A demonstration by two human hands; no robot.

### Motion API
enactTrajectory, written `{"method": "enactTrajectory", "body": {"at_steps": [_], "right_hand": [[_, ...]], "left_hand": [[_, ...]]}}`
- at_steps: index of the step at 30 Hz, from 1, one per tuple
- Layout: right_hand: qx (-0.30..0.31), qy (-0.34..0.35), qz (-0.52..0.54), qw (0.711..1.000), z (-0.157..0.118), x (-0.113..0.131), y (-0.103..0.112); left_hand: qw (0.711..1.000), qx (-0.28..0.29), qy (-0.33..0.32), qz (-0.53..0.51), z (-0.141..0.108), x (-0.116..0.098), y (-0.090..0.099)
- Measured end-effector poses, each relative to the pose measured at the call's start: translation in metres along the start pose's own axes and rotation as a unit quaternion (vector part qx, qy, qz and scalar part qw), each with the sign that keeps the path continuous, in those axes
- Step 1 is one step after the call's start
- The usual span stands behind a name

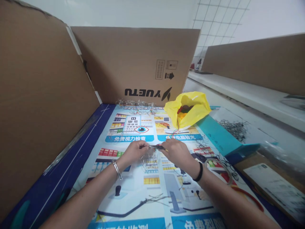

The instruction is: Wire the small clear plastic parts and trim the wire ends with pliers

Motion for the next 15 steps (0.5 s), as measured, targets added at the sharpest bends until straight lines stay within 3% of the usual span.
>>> {"method": "enactTrajectory", "body": {"at_steps": [15], "right_hand": [[0.105, -0.058, 0.138, 0.983, 0.003, -0.014, -0.024]], "left_hand": [[0.992, -0.007, 0.034, -0.122, -0.002, 0.01, -0.005]]}}
Point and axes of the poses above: each hand's wrist, its own z-axis towards the middle knuckle, its own y-axis out of the back of the hand, x = y × z, the point moved 9 cm from there along z, towards the middle knuckle, and after that the axes turned 11 degrees about -y, right-handed, at the moved point
